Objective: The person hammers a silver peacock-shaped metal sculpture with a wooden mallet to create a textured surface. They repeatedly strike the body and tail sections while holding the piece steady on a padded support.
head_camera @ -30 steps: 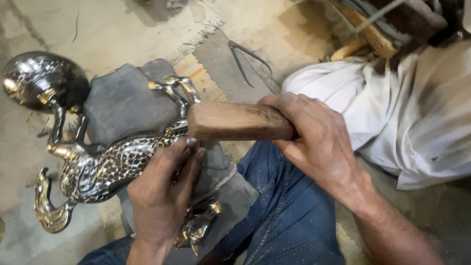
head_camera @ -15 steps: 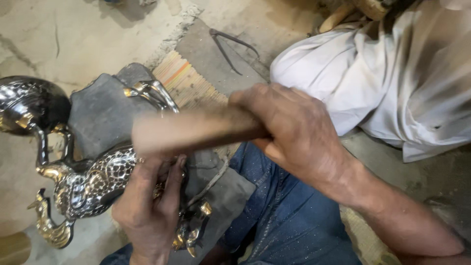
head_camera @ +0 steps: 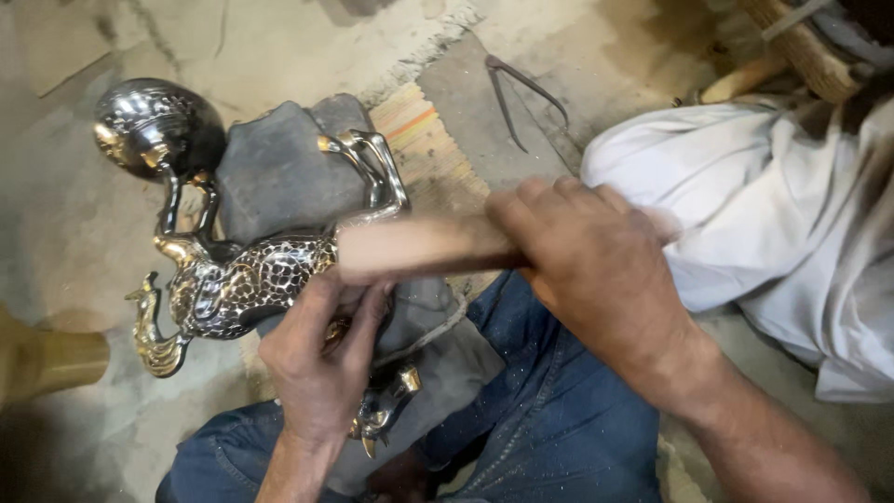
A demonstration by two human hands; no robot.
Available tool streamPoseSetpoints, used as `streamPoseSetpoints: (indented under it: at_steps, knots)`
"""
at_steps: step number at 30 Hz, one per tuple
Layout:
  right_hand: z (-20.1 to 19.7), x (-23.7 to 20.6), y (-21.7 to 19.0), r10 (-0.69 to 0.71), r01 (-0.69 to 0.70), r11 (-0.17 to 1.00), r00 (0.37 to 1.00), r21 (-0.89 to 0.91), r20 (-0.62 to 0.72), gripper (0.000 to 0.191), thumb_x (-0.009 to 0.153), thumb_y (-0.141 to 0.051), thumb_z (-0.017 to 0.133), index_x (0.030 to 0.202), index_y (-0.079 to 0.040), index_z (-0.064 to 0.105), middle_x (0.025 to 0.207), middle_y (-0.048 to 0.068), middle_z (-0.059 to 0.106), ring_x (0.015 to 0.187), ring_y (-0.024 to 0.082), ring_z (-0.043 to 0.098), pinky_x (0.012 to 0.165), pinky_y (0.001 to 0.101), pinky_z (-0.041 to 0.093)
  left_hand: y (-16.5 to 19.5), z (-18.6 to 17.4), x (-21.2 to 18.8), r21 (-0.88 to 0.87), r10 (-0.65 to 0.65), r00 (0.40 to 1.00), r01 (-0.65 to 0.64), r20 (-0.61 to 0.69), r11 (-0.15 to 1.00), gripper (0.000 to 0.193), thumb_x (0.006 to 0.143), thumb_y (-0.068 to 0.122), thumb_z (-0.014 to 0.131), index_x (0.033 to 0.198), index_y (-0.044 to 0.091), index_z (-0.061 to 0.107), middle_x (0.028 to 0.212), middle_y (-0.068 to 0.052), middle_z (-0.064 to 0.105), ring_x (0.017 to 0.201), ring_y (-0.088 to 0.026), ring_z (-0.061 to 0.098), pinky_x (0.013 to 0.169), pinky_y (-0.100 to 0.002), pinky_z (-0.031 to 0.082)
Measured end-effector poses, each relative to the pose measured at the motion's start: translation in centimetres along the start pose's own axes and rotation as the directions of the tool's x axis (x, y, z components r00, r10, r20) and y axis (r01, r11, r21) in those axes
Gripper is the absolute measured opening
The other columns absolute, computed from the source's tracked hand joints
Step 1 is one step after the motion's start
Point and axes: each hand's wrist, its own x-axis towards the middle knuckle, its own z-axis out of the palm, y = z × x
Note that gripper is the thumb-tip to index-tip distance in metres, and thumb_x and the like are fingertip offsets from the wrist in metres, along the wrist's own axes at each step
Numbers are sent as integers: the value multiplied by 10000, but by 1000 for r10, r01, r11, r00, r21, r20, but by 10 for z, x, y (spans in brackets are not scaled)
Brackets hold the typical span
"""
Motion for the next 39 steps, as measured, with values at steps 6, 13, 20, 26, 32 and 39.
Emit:
streamPoseSetpoints:
  at_steps: [6,13,20,26,32,39]
  knots:
    - [1,9,9,-48,51,981,999,185,-24,332,902,-107,760,1200,-56,624,1010,74,711,920,222,688,819,382,552,2,2,-1,2,31,999,-31,-33,1000,325,895,10,794,1197,-3,673,1039,-122,774,923,-181,783,801,-290,645]
    - [-5,15,15,-152,166,974,983,151,-106,388,828,-83,795,1174,-57,622,1001,92,715,922,260,693,805,413,549,2,1,-8,35,8,999,-7,-31,999,282,883,2,805,1138,3,686,986,-110,768,870,-169,783,738,-282,610]
    - [-8,20,10,-193,205,977,967,55,-167,391,809,-77,810,1151,-61,620,981,96,709,898,270,690,792,423,548,2,-4,-6,-45,2,999,-5,-52,999,322,913,-17,782,1218,0,679,1066,-104,761,918,-163,779,788,-272,630]
    - [-10,24,7,-210,209,978,974,-17,-87,329,885,-122,813,1142,-84,611,937,75,704,882,251,698,739,433,537,1,-5,-8,-31,-16,998,14,-53,999,323,907,22,790,1217,22,700,1059,-85,766,902,-152,773,780,-269,640]
    - [-11,34,4,-218,219,976,976,4,-4,300,879,-142,759,1120,-70,594,932,88,705,857,249,703,731,424,550,-4,-4,-13,-36,-39,995,36,-89,999,260,899,64,812,1143,71,723,999,-47,774,831,-128,774,702,-253,640]
    - [-15,43,0,-321,317,926,947,-205,18,223,898,-162,726,1068,-83,606,921,72,730,847,221,715,716,445,550,-16,1,-18,-43,-25,993,20,-113,999,290,905,90,796,1181,89,707,1042,-45,782,870,-136,784,731,-256,677]
